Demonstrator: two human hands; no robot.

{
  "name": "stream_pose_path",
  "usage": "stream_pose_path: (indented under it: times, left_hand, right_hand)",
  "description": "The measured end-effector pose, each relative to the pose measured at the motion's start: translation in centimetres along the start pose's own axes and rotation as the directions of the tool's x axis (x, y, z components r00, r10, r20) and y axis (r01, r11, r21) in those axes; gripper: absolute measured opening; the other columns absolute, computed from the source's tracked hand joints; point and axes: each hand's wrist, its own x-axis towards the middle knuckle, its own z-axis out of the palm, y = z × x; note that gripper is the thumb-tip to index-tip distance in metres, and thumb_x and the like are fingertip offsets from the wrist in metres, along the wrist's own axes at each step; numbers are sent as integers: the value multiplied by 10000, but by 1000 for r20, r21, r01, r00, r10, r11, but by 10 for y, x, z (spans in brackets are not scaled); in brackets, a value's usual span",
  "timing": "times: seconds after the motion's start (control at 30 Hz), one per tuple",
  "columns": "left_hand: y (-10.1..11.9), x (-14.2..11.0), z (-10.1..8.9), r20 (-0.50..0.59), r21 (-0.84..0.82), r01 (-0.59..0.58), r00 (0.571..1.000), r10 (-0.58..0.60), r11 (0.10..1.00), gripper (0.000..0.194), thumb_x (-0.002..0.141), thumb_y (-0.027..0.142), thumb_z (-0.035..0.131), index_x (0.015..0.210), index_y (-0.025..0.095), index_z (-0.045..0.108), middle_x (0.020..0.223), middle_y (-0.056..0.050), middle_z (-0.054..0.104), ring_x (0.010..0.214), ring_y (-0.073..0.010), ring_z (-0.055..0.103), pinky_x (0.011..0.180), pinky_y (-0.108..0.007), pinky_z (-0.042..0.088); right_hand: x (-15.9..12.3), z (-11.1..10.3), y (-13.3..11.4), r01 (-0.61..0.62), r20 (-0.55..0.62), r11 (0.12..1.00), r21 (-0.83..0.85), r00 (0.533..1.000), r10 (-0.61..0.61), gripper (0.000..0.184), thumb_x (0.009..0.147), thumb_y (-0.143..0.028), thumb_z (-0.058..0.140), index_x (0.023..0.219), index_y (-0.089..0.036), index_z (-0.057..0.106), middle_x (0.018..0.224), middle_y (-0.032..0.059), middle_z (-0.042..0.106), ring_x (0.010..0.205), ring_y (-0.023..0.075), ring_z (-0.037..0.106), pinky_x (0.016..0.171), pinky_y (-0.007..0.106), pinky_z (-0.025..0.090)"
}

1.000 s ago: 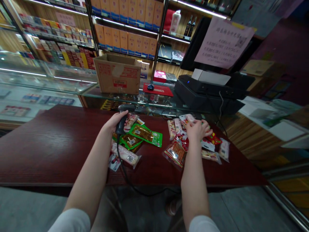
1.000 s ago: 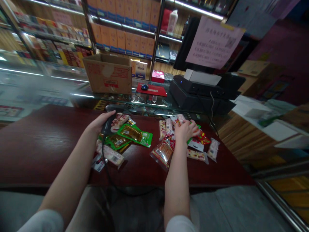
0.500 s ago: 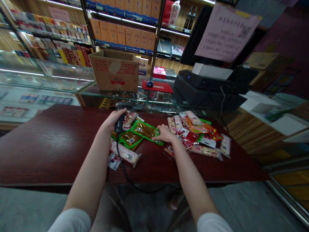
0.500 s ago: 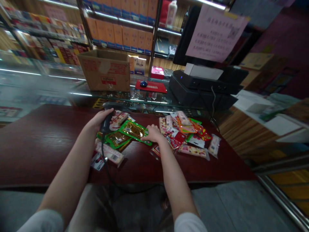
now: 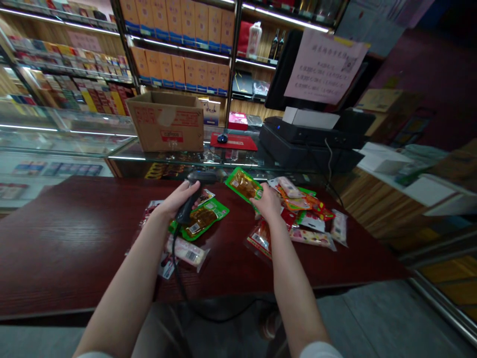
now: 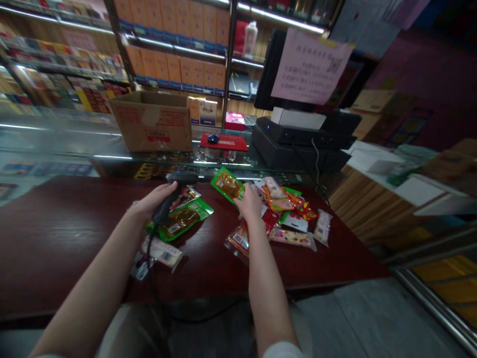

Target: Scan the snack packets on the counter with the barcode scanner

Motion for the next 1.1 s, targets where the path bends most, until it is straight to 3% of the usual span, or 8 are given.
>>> stream_pose_path:
  times: [0.2,0.5,0.63,0.73,0.83,0.93,1.03,1.1]
  left_hand:
    - [-8,4,10,27,28,-37,999,37,999,524,682,613,743,891,163,575,721,-27,644,451,-89,508,377,-195,382]
    - [-6,4,12,6,-24,-11,1000,12,1000,521,687,610,743,868,149,584,725,-38,646,450,-84,508,367,-191,398]
    - [3,-1,0,-78,-21,66,995,-68,998,436,757,522,730,862,117,609,629,-31,617,442,-88,519,385,-181,421]
    - [9,-4,-17,-231,9,151,962,-144,989,361,806,450,710,789,103,610,558,-27,590,411,-91,520,381,-179,425]
    - [7,-2,-36,-372,-26,173,912,-170,985,331,833,413,689,743,105,608,560,-41,604,386,-88,515,367,-177,421]
    - [-2,6,-48,-356,-171,179,906,-230,969,370,857,445,649,720,103,607,566,-47,602,367,-76,489,337,-169,390]
    - [-16,21,-48,-302,-322,170,914,-271,931,393,891,463,594,744,98,609,581,-40,596,360,-61,469,325,-157,371]
    - [-23,33,-41,-293,-362,146,920,-261,921,399,911,465,560,750,102,601,579,-34,587,356,-59,464,324,-154,364]
  right_hand:
    - [-6,-1,-16,47,74,998,40,996,-50,403,729,-301,730,1088,-231,559,982,87,688,938,299,648,743,369,469]
    - [-6,-1,-16,67,49,996,62,996,-70,412,740,-313,729,1107,-223,566,1002,96,679,965,303,639,783,390,479]
    - [-3,-14,-6,39,-110,998,57,993,-33,556,755,-300,700,1266,-205,504,1174,130,609,1035,296,603,843,397,476]
    - [-1,-29,4,-43,-256,999,4,966,43,644,767,-246,675,1367,-206,445,1249,150,540,1070,294,574,886,416,461]
    - [-1,-38,14,-147,-376,986,-74,920,109,554,784,-152,609,1328,-188,504,1313,181,495,1181,330,501,976,512,400]
    - [-1,-35,17,-185,-462,975,-127,880,107,464,802,-80,505,1260,-143,555,1402,209,432,1344,371,348,1069,624,260]
    - [0,-25,8,-96,-432,987,-132,901,30,444,802,-64,468,1229,-133,567,1413,202,437,1395,356,298,1104,643,191]
    - [-2,-15,-3,32,-310,995,-96,949,-60,412,821,-93,474,1219,-141,570,1362,184,501,1346,316,388,1116,583,236]
